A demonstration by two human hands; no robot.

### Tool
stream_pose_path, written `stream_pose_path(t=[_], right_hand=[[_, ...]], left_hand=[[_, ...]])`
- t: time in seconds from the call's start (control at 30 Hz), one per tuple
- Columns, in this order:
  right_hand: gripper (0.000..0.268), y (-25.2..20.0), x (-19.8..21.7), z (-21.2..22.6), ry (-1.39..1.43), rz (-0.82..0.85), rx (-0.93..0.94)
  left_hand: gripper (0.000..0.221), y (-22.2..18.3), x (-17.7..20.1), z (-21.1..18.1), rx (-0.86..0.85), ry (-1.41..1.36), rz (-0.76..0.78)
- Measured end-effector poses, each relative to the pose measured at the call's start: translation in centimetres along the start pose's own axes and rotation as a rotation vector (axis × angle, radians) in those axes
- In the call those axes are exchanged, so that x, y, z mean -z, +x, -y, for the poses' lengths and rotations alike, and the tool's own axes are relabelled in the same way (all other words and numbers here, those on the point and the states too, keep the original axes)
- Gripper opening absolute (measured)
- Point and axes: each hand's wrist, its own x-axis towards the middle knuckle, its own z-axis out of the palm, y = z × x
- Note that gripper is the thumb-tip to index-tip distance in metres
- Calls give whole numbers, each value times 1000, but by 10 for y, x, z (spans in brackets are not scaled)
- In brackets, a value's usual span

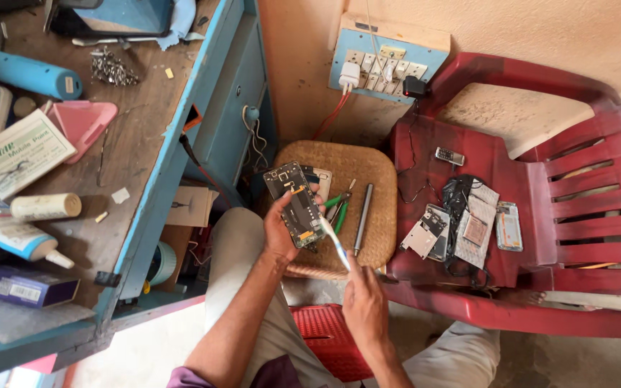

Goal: The person uses a green screwdriver to remove screws from a mobile phone motherboard held in their left hand. They then use a toothbrush to clean the board's surface and connectors.

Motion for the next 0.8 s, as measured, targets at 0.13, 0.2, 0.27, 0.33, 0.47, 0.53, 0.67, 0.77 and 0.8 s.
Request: stream_pose_path(t=[0.13,0.2,0.27,0.33,0.47,0.53,0.67,0.77,0.8], right_hand=[[58,-11,-5,10,76,50,187],[59,-8,-3,5,24,2,82],[58,-6,-4,2,14,5,15],[54,-7,-3,0,45,47,-25],[52,-6,5,1,128,42,49],[52,-1,9,2,105,-43,-8],[52,0,13,6,170,65,91],[52,5,15,6,183,113,-156],[54,1,14,8,168,212,-244]], left_hand=[[55,-1,2,-1,4,-85,15],[57,-1,0,-1,-15,-72,7],[58,-3,0,-1,-28,-64,6],[57,0,0,1,-22,-59,20],[56,1,-1,0,-4,-79,-8],[55,0,0,1,-6,-62,-3],[57,0,-2,1,19,-85,15],[57,-1,-2,1,5,-50,-16],[57,0,-2,2,13,-42,-19]])
